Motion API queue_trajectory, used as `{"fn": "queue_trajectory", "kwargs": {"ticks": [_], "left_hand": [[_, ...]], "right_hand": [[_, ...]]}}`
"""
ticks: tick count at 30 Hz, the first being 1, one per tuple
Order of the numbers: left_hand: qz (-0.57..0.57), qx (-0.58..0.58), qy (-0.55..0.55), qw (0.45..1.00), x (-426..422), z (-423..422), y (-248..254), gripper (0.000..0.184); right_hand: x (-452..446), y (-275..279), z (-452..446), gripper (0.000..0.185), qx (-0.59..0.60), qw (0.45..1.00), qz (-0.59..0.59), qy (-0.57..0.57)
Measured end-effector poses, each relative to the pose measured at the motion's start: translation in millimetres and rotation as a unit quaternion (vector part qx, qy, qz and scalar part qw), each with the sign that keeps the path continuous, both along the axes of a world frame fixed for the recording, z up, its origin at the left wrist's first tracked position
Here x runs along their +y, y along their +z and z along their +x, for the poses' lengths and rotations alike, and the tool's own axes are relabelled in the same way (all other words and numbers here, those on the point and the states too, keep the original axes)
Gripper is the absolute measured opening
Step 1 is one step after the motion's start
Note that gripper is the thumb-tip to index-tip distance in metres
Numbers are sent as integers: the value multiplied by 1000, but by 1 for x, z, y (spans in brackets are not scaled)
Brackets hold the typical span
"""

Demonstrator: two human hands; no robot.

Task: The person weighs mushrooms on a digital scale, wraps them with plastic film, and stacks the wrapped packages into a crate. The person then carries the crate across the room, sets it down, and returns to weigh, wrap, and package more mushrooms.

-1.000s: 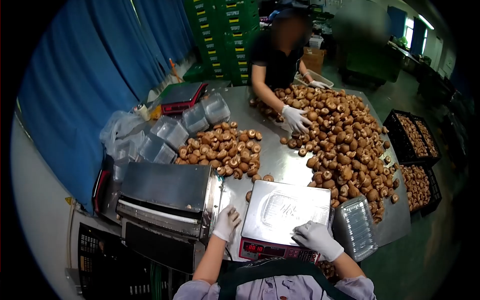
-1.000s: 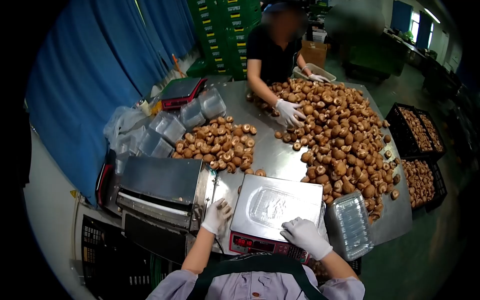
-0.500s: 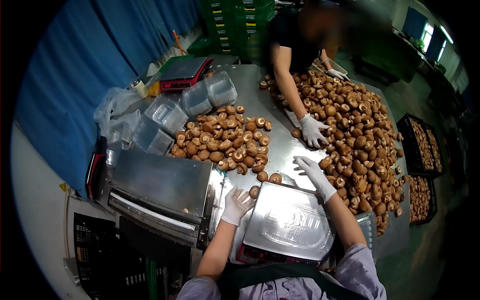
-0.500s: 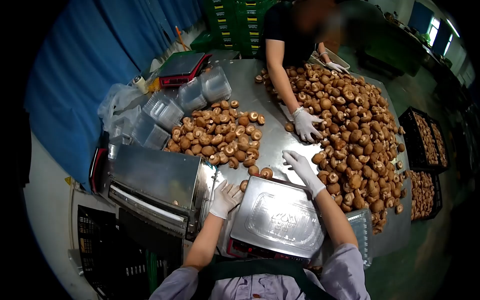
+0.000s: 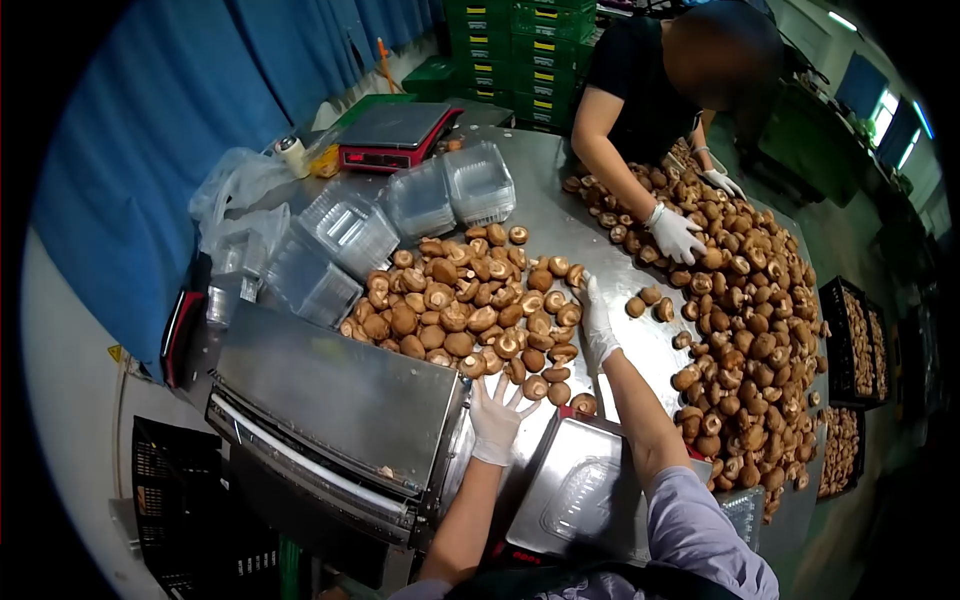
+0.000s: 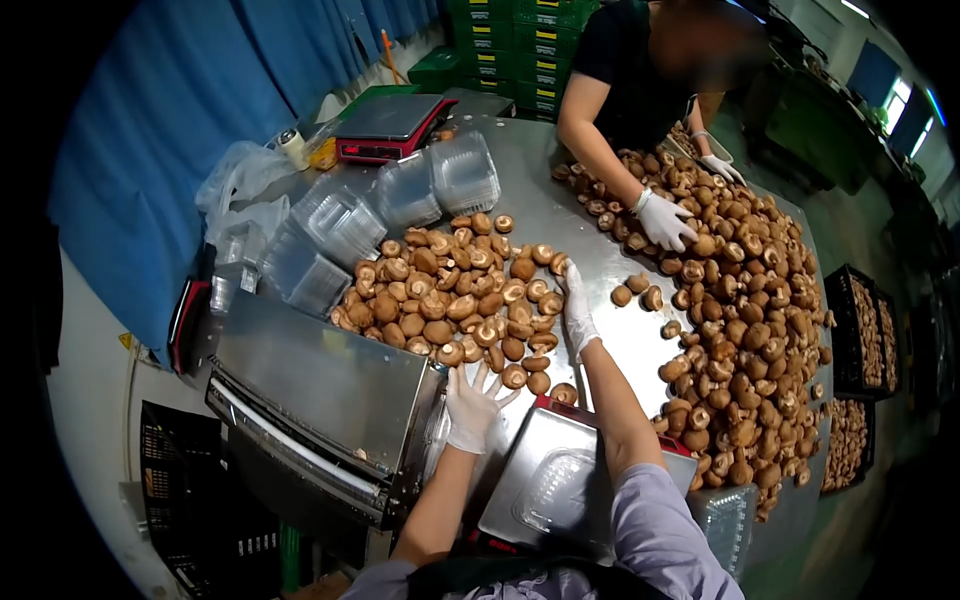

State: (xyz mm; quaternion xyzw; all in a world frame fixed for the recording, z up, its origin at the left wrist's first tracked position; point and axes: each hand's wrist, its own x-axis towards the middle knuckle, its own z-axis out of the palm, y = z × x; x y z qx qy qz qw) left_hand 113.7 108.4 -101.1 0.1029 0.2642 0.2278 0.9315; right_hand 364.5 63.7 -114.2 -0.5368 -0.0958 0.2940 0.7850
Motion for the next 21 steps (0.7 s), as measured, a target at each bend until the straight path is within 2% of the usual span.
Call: {"fn": "queue_trajectory", "kwargs": {"ticks": [2, 3, 4, 6, 7, 8, 10, 11, 12, 13, 14, 15, 16, 17, 21], "left_hand": [[0, -3, -1, 1000, 0, 1, 0, 71], [4, -22, -1, 1000, 0, 1, -8, 71], [7, -38, -1, 999, -1, -2, -14, 70], [1, -51, 4, 999, -3, -4, -15, 70], [1, -50, 7, 999, -3, -3, -15, 69], [3, -51, 9, 999, -4, -2, -15, 69], [-22, -51, 24, 998, -5, -1, -17, 71], [-30, -46, 19, 998, -4, -2, -15, 71], [-37, -40, 14, 998, -3, -3, -13, 72], [-27, -35, 21, 999, -4, -2, -10, 67], [-27, -35, 21, 999, -3, 0, -8, 67], [-32, -39, 25, 998, -3, 1, -7, 65], [-36, -43, 28, 998, -3, 1, -5, 63], [-43, -72, 36, 996, -2, 3, -6, 55], [-91, -44, 33, 994, 5, 7, 2, 46]], "right_hand": [[27, 4, -2, 76, -43, 997, 32, 58], [33, 7, 3, 73, -53, 990, -23, 130], [38, 8, 3, 73, -48, 989, -26, 135], [44, 26, -1, 70, 48, 958, -29, 281], [49, 22, 0, 67, 25, 955, -64, 289], [49, 30, -10, 62, -55, 957, -93, 271], [52, 12, -6, 60, 18, 923, -62, 379], [48, 19, -15, 59, 44, 919, -46, 389], [51, 12, -25, 61, 69, 917, -117, 376], [50, 13, -33, 55, 58, 916, -132, 373], [48, 36, -46, 49, 47, 916, -147, 370], [41, 75, -62, 48, 97, 913, -177, 354], [42, 69, -62, 48, 97, 914, -177, 352], [44, 56, -61, 47, 66, 905, -174, 383], [46, 44, -72, 43, -98, 866, -203, 447]]}}
